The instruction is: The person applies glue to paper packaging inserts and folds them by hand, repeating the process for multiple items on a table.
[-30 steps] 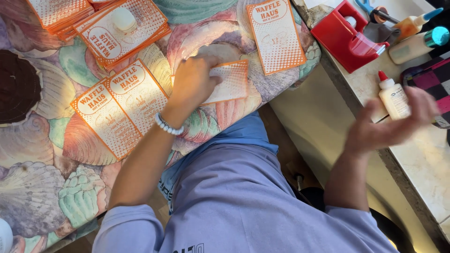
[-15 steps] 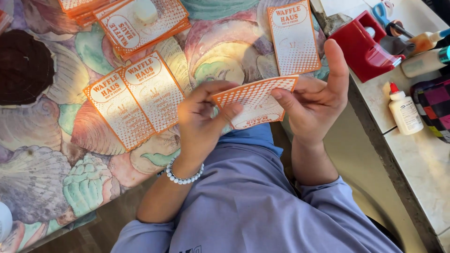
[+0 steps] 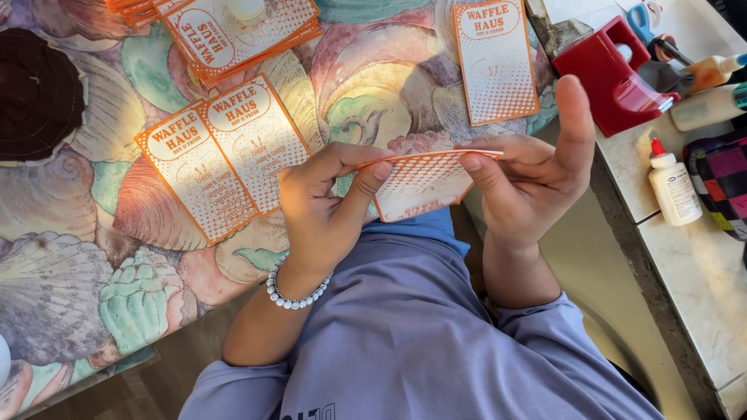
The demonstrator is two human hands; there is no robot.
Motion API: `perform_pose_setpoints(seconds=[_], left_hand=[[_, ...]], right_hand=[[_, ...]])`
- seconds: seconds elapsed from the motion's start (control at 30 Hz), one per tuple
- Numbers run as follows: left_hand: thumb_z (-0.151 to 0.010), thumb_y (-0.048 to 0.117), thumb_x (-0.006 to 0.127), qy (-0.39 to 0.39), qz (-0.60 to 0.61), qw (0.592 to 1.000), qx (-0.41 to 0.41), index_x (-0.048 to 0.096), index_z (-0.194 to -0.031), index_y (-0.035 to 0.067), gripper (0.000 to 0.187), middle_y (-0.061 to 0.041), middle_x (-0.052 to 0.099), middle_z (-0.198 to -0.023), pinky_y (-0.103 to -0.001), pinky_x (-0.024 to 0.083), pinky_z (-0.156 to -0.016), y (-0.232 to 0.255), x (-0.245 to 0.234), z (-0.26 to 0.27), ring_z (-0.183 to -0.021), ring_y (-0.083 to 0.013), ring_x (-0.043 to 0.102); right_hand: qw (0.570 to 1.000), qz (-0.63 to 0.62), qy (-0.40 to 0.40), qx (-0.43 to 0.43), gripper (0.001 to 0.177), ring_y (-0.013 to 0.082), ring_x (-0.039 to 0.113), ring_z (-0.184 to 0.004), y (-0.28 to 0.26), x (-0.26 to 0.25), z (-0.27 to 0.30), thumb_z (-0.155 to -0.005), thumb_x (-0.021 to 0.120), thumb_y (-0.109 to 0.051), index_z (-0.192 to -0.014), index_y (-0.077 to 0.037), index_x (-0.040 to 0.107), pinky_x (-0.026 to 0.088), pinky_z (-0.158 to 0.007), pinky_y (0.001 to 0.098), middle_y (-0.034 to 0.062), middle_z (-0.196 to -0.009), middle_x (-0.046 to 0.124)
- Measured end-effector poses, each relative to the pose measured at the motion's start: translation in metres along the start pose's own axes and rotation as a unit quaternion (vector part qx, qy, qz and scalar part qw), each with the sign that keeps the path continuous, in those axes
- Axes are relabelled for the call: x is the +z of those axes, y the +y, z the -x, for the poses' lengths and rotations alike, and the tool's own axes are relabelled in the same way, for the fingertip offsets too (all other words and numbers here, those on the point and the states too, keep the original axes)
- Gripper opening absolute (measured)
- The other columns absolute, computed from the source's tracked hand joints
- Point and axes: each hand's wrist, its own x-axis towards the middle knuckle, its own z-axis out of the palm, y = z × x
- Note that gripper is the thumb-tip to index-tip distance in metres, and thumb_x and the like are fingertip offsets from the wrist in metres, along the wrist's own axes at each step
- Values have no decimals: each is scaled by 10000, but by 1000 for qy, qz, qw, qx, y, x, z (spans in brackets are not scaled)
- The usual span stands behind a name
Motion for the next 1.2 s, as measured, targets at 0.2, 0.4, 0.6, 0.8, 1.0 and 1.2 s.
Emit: perform_pose_setpoints(seconds=[0.2, 0.4, 0.6, 0.8, 1.0, 1.2], left_hand=[[-987, 79, 718, 31, 6, 999, -11, 719, -1012, 43, 44, -62, 761, -1001, -249, 584, -881, 0, 1, 4, -942, -152, 748], [-992, 82, 717, 44, -61, 997, 27, 740, -1002, 54, 37, -41, 770, -955, -264, 582, -826, 4, -1, 5, -885, -146, 751], [-1001, 108, 695, -3, -83, 996, 42, 731, -1010, 85, 44, -20, 777, -969, -269, 570, -820, 5, -5, 2, -910, -151, 766], [-982, 81, 709, 43, -15, 999, -9, 746, -931, 57, 68, -66, 786, -957, -272, 597, -865, 5, -14, 4, -909, -149, 760], [-905, 255, 806, -41, -29, 999, -8, 675, -1249, 103, 397, -44, 737, -1236, -302, 552, -1035, 3, -16, -8, -1174, -167, 706], [-1020, 59, 672, 7, -31, 988, 152, 725, -1011, 56, 54, -63, 779, -1046, -332, 578, -860, -4, 10, -13, -927, -218, 782]], right_hand=[[997, 62, 4, 45, 710, 175, 650, -720, -16, 8, -1, -894, 829, 24, -1482, 46, 430, 483, -713, 227, 236, -915, 733], [942, 259, -145, -154, 179, 437, 742, -1036, -31, 22, -37, -990, 779, -19, -1106, 90, 696, 624, -950, 479, 237, -1038, 750], [879, 312, -265, -246, 180, 404, 605, -1213, -43, 42, -56, -1073, 646, -181, -980, -50, 730, 483, -926, 501, 118, -1168, 709], [868, 364, -256, -219, 158, 423, 646, -1226, -20, -5, -64, -1076, 719, -37, -929, -75, 762, 429, -1045, 510, 95, -1102, 739], [888, 320, -253, -213, 187, 414, 658, -1144, -19, 3, -62, -1046, 741, -82, -906, 42, 719, 480, -980, 468, 157, -1009, 738], [881, 297, -298, -218, 198, 401, 654, -1142, -28, 20, -70, -1050, 715, -122, -903, 3, 762, 478, -954, 467, 121, -1038, 733]])
